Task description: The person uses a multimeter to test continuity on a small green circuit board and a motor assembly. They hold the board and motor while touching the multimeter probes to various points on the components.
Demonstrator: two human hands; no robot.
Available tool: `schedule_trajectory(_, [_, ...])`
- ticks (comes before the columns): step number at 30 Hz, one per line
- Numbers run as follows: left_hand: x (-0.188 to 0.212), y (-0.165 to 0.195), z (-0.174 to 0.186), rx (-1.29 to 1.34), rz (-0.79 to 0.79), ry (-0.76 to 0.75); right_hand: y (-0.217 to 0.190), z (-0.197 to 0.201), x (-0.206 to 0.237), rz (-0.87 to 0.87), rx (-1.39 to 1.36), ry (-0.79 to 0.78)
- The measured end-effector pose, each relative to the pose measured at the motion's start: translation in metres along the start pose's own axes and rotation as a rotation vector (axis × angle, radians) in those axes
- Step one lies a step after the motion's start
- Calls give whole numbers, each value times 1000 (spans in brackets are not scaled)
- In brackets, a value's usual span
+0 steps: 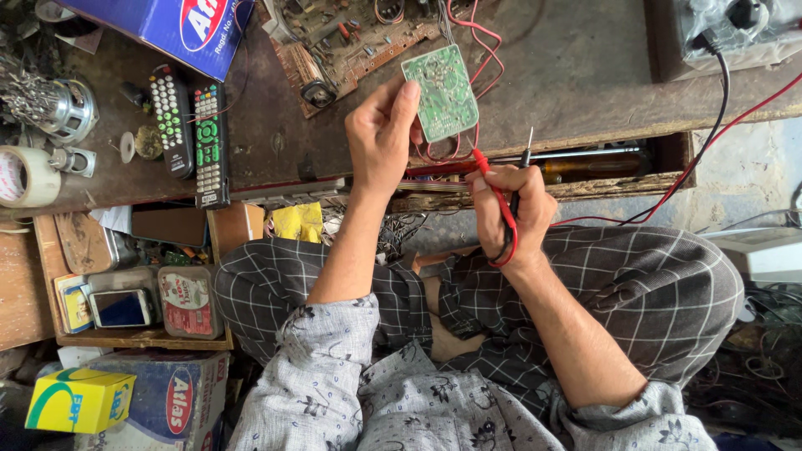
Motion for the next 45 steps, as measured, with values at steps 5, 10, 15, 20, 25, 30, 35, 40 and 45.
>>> schedule_trajectory(5, [-21, -6, 3, 32, 168, 46, 3, 1, -2, -2, 5, 12])
schedule_trajectory(10, [-25, -9, 4, 122, 273, 24, 4, 0, -2, -27, -4, -6])
schedule_trajectory(15, [-30, -14, 7, 182, 403, 20, 4, -1, -5, -35, -21, -13])
schedule_trajectory(20, [-35, -20, 12, 300, 550, -40, 4, -2, -4, -53, -25, -13])
schedule_trajectory(25, [-37, -21, 14, 339, 593, -73, 4, -3, -3, -67, -39, -13])
schedule_trajectory(30, [-39, -22, 13, 333, 614, -60, 1, -3, -4, -57, -24, -17])
schedule_trajectory(35, [-30, -15, 13, 105, 360, 3, -10, -2, -7, 82, -107, -31])
schedule_trajectory(40, [1, -2, 8, 36, -72, -9, -9, 0, -5, 48, -116, -11])
schedule_trajectory(45, [4, -4, 2, 18, -80, -73, -4, -2, -4, 19, -28, -14])
Point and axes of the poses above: each hand's wrist, its own x-axis away from the middle knuckle, its own z-axis out of the back of the hand, y = z × x, the point moved 7 cm from there along -x, towards the middle knuckle, and after that the axes turned 15 degrees about z, right-handed, at the moved point
